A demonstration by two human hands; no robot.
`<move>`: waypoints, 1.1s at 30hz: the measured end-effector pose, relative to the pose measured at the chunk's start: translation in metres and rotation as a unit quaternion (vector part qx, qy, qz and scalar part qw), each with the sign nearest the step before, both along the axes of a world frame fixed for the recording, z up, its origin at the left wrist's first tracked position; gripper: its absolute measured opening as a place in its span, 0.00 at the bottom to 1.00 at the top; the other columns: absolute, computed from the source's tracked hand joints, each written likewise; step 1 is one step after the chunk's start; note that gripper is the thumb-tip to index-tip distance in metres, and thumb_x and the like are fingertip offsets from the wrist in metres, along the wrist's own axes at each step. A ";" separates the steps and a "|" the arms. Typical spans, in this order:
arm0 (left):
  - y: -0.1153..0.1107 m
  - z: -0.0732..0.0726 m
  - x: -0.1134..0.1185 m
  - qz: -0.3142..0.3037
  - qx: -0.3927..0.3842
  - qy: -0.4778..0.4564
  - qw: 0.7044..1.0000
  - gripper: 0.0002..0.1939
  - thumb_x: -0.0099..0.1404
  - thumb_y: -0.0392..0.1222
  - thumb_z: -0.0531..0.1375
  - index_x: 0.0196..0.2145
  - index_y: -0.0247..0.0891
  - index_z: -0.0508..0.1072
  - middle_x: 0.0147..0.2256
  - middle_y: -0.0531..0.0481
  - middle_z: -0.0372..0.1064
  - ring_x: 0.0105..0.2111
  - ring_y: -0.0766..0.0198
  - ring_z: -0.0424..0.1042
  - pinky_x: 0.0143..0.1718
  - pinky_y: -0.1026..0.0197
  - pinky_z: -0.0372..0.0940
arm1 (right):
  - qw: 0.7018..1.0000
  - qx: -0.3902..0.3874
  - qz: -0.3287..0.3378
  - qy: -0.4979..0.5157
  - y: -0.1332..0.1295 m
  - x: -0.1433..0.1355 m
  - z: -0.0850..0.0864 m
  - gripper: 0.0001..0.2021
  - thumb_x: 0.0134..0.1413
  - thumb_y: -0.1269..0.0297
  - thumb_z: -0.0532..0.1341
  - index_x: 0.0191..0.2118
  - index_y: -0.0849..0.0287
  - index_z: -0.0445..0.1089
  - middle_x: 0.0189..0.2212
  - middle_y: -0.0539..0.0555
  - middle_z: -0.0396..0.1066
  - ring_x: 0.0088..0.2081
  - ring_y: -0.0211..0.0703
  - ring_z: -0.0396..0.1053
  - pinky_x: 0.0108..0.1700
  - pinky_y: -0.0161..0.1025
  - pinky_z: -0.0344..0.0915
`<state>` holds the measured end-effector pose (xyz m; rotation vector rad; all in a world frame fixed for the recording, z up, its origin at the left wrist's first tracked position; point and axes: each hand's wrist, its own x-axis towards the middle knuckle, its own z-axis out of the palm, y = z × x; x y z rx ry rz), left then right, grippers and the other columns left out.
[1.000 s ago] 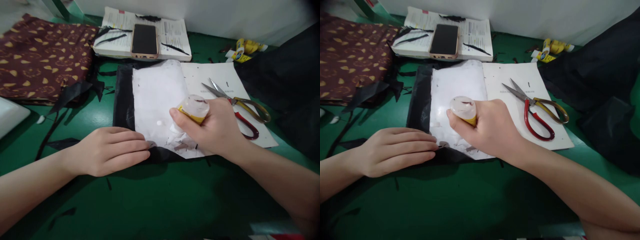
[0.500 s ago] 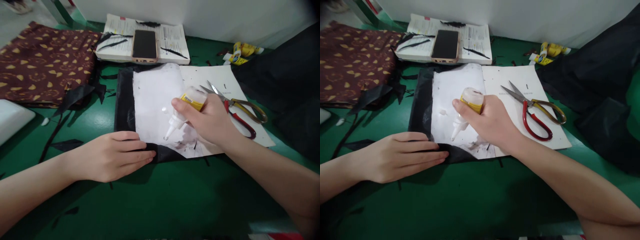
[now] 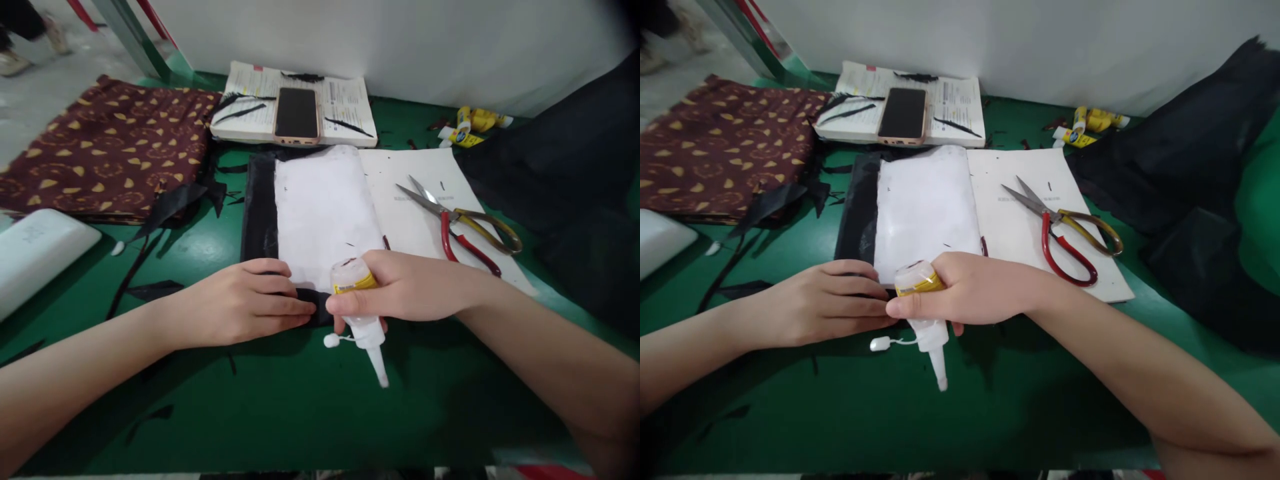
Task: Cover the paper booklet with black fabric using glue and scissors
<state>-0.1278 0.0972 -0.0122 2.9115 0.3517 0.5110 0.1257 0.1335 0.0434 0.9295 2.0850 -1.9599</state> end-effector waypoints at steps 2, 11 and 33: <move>0.000 0.000 0.000 0.001 -0.001 0.006 1.000 0.16 0.72 0.33 0.50 0.52 0.46 0.71 0.47 0.57 0.77 0.46 0.63 0.75 0.58 0.56 0.59 | 1.000 0.016 0.000 -0.006 -0.001 -0.001 -0.004 0.21 0.60 0.46 0.55 0.27 0.59 0.67 0.21 0.46 0.61 0.23 0.32 0.57 0.24 0.33 0.52; 0.000 0.001 0.002 -0.010 0.043 0.000 0.999 0.14 0.71 0.32 0.52 0.49 0.40 0.73 0.48 0.51 0.76 0.46 0.62 0.75 0.57 0.57 0.60 | 0.986 0.094 -0.024 -0.133 0.000 -0.004 -0.010 0.21 0.53 0.42 0.60 0.28 0.59 0.68 0.17 0.44 0.55 0.20 0.33 0.54 0.22 0.35 0.49; -0.007 0.016 -0.007 0.382 -0.143 -0.166 0.898 0.12 0.70 0.36 0.52 0.42 0.39 0.75 0.46 0.47 0.73 0.44 0.61 0.74 0.46 0.59 0.71 | 0.914 -0.181 -0.333 0.142 -0.018 0.028 -0.003 0.18 0.51 0.49 0.63 0.23 0.60 0.67 0.21 0.53 0.71 0.16 0.35 0.63 0.20 0.35 0.64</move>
